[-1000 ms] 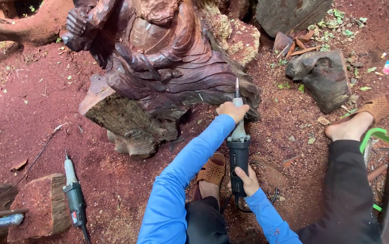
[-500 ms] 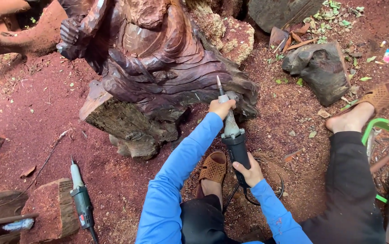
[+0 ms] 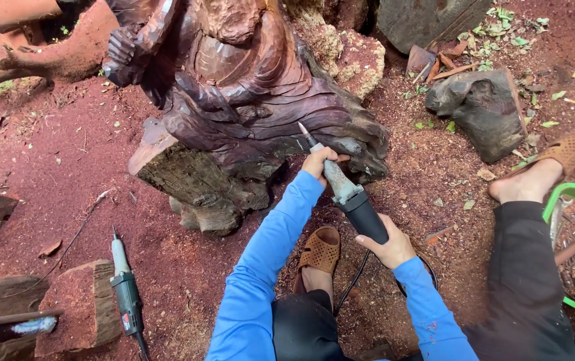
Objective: Carving details into a large wooden Buddha-like statue using a power rotary tool.
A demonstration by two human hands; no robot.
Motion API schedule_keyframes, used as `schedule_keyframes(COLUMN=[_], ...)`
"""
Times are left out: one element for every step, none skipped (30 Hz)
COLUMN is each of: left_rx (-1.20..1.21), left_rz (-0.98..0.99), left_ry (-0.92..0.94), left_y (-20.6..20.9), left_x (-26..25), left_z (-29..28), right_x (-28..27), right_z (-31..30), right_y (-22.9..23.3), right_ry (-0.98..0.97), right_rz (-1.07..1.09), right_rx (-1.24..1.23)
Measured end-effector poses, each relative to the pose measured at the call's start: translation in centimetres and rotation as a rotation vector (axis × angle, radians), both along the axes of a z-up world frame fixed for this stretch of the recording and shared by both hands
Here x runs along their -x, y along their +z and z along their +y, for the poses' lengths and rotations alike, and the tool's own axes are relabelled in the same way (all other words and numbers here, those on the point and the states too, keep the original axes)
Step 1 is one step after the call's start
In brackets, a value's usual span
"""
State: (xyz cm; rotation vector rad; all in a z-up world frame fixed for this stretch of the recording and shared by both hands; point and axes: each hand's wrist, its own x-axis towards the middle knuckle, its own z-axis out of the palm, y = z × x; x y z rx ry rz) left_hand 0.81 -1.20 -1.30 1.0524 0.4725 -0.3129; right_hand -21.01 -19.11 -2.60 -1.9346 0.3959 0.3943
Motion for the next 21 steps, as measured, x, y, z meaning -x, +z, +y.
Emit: schedule_keyframes(left_rx=[-0.002, -0.087, -0.172, -0.171, -0.372, -0.573, -0.572, -0.616, -0.659, -0.659, -0.691, -0.724, -0.724, -0.779, -0.834, -0.838, -0.843, -0.847, -0.850, -0.856, -0.862], left_rz=[-0.001, -0.011, -0.021, -0.017, 0.019, 0.056, 0.059, 0.063, 0.068, 0.068, 0.074, 0.079, 0.078, 0.093, 0.107, 0.107, 0.110, 0.113, 0.113, 0.113, 0.112], left_ry=[-0.003, -0.032, -0.062, -0.058, -0.162, -0.269, -0.268, -0.305, -0.341, -0.348, -0.382, -0.413, -0.417, -0.414, -0.412, -0.413, -0.432, -0.447, -0.443, -0.452, -0.460], left_y=[-0.8, -1.8, -2.9, -2.7, -2.6, -2.4, -1.7, -0.9, -0.1, 0.0, 0.1, 0.3, 0.0, -0.2, -0.4, 0.7, 1.7, 2.8, 3.3, 3.8, 4.3], left_x=[-0.9, -1.4, -2.0, -2.0, -1.9, -2.0, -1.6, -1.2, -0.9, -0.7, -0.5, -0.4, -0.5, -0.6, -0.7, -0.2, 0.3, 0.7, 1.0, 1.4, 1.8], left_z=[-0.1, -0.2, -0.3, -0.7, -1.1, -1.6, -2.2, -3.1, -4.1, -4.5, -4.9, -5.2, -5.6, -5.7, -5.9, -6.2, -6.4, -6.6, -6.9, -7.0, -7.1], right_x=[-0.1, 0.1, 0.3, 0.8, 1.3, 1.7, 2.2, 2.7, 3.2, 3.4, 3.6, 3.6, 3.7, 3.7, 3.8, 4.0, 4.2, 4.4, 4.5, 4.7, 4.9], right_z=[0.2, 0.3, 0.5, 0.5, 0.4, 0.4, 0.6, 0.7, 0.7, 0.7, 0.6, 0.5, 0.4, 0.4, 0.4, 0.5, 0.6, 0.6, 0.7, 0.8, 1.0], right_y=[-0.5, -1.1, -1.7, -2.5, -3.3, -4.0, -3.7, -3.4, -3.2, -2.9, -2.6, -2.2, -1.9, -1.7, -1.4, -1.0, -0.6, -0.1, 0.1, 0.4, 0.8], right_ry=[-0.003, -0.022, -0.040, -0.036, -0.082, -0.130, -0.128, -0.154, -0.180, -0.186, -0.179, -0.169, -0.173, -0.161, -0.149, -0.150, -0.167, -0.178, -0.175, -0.190, -0.204], right_rz=[-0.001, 0.001, 0.003, 0.007, -0.015, -0.039, -0.036, -0.034, -0.033, -0.032, -0.038, -0.046, -0.047, -0.044, -0.042, -0.043, -0.027, -0.010, -0.010, -0.008, -0.005], right_rx=[-0.002, -0.013, -0.025, -0.024, -0.134, -0.245, -0.245, -0.361, -0.478, -0.477, -0.548, -0.620, -0.620, -0.648, -0.676, -0.680, -0.700, -0.719, -0.722, -0.713, -0.703])
